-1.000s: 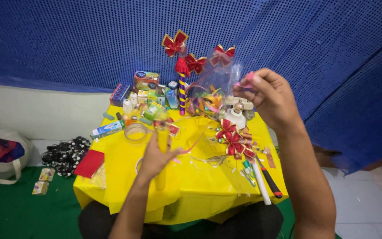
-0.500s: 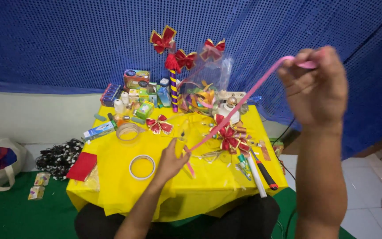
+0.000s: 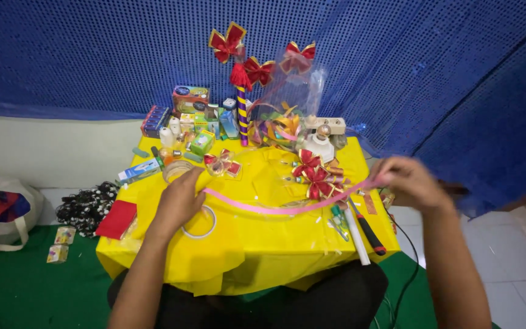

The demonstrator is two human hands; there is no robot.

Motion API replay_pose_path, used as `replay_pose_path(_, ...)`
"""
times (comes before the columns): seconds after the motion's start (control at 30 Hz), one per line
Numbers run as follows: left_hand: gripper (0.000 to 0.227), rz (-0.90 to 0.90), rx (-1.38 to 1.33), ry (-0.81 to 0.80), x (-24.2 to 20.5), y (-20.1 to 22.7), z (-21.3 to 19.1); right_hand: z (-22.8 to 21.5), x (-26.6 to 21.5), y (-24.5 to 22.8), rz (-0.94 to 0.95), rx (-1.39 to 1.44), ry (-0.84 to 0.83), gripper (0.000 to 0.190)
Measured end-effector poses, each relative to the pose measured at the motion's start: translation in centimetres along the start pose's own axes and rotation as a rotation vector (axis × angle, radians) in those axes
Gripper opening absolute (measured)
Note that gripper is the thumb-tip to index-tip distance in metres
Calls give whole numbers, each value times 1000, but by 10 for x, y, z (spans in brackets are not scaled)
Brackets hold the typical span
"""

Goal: Wrapping and securing decorative paper strips and ribbons onto a cylindrical base for a craft project.

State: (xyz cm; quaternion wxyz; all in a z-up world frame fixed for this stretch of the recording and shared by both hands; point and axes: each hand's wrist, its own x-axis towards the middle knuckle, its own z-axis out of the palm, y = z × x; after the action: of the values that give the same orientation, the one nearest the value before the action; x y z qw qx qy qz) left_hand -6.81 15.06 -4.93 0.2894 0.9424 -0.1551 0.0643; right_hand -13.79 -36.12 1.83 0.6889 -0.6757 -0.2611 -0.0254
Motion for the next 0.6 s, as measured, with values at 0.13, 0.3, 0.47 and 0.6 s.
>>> replay_pose_path(0.13,61,-23,197,-155,5,-32,11,10,-18,73,272,-230,-233,14)
replay_pose_path(0.3,60,2,261,-190,9,-64,29,33,-37,118,581,-467,-341,14)
replay_pose_path(0.47,56,16,298,-186,6,-67,16,35,-40,128,637,-560,-349,16)
replay_pose_path(0.6,54,0,394,-146,4,-65,4,24,-44,131,610,-627,-330,12)
